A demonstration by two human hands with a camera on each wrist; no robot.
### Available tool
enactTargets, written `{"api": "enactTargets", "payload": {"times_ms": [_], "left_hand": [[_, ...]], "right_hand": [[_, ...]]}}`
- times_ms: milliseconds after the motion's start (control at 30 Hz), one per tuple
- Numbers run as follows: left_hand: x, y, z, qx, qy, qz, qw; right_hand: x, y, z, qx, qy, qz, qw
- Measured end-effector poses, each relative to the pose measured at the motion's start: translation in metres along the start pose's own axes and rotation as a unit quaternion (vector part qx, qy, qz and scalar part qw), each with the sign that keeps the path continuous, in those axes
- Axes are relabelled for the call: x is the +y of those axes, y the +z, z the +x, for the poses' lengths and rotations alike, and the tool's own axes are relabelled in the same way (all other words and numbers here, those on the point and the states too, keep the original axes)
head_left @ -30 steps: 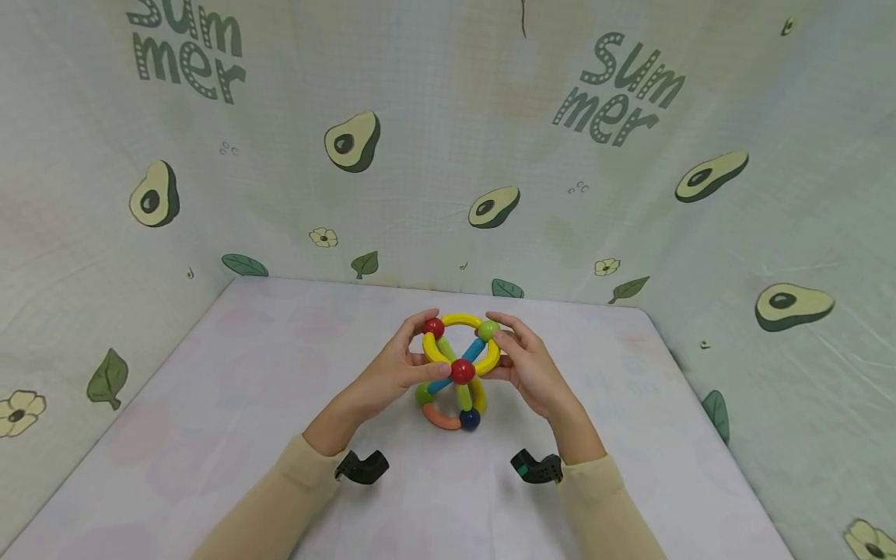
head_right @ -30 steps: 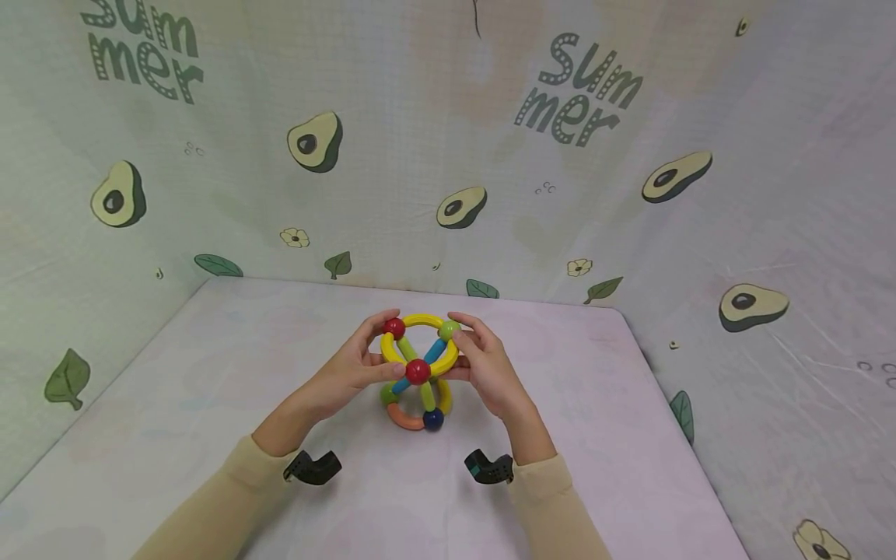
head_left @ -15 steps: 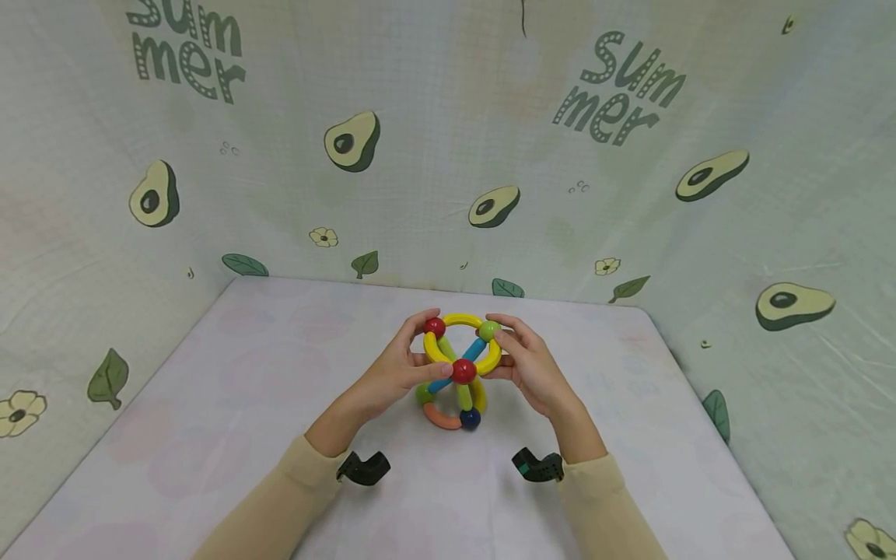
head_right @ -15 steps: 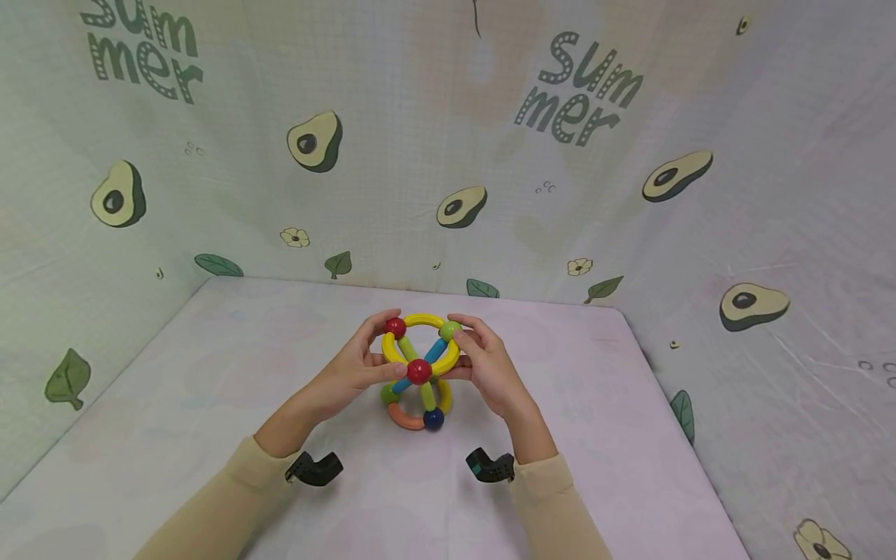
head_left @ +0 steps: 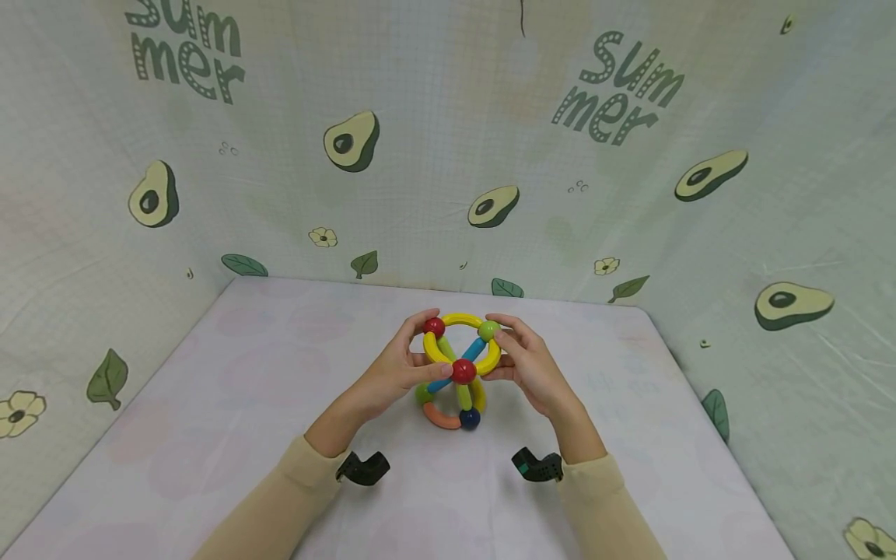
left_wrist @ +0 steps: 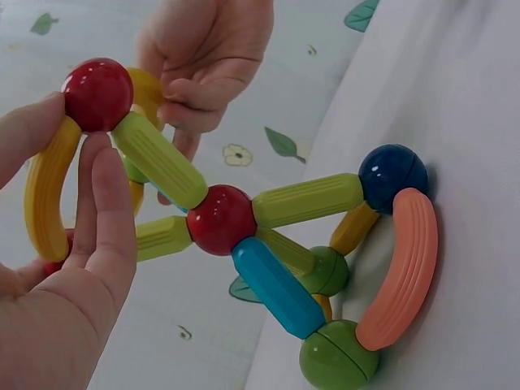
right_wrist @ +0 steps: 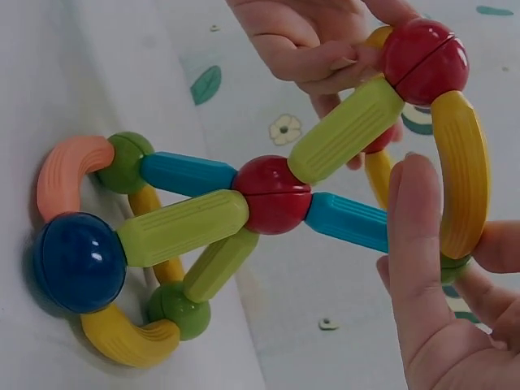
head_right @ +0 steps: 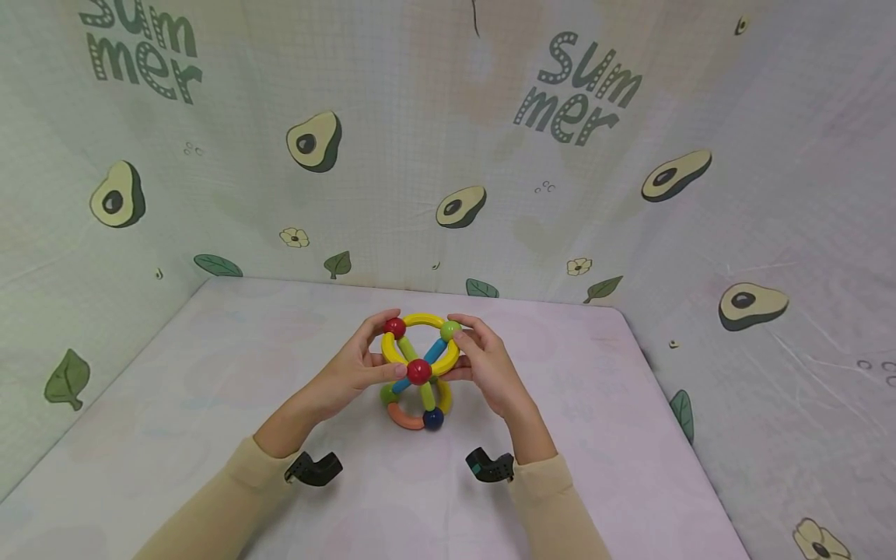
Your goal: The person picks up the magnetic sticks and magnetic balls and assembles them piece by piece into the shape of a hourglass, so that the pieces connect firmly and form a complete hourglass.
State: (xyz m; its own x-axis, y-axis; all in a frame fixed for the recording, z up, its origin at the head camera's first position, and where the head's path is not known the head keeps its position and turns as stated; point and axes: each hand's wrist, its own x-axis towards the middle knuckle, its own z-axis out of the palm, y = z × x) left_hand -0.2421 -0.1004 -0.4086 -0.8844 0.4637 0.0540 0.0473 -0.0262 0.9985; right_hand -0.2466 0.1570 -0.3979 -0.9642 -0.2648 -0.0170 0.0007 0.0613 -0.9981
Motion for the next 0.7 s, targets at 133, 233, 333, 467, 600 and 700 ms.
{"api": "enactTargets", "payload": {"times_ms": [133, 233, 333, 467, 600, 700], "left_hand": [[-0.0001, -0.0004, 0.0001, -0.003, 0.001, 0.005, 1.0000], [-0.0002, -0.0007, 0.0000, -0.002, 0.001, 0.012, 0.9999], [-0.0002, -0.0009, 0.0000, 0.000, 0.002, 0.018, 0.9998], [-0.0001, -0.0009, 0.0000, 0.002, 0.002, 0.020, 0.9998], [-0.0001, -0.0010, 0.0000, 0.005, 0.004, 0.025, 0.9997], [0.0004, -0.0013, -0.0001, 0.007, 0.004, 0.030, 0.9995]], "right_hand": [[0.0013, -0.0006, 0.0002, 0.011, -0.007, -0.027, 0.9996], [0.0017, -0.0008, 0.0009, 0.014, -0.010, -0.035, 0.9992], [0.0013, -0.0010, 0.0011, 0.017, -0.013, -0.042, 0.9989], [0.0003, -0.0012, 0.0004, 0.022, -0.015, -0.054, 0.9982], [-0.0005, -0.0015, -0.0005, 0.027, -0.016, -0.065, 0.9974], [-0.0008, -0.0021, -0.0009, 0.031, -0.015, -0.073, 0.9968]]}}
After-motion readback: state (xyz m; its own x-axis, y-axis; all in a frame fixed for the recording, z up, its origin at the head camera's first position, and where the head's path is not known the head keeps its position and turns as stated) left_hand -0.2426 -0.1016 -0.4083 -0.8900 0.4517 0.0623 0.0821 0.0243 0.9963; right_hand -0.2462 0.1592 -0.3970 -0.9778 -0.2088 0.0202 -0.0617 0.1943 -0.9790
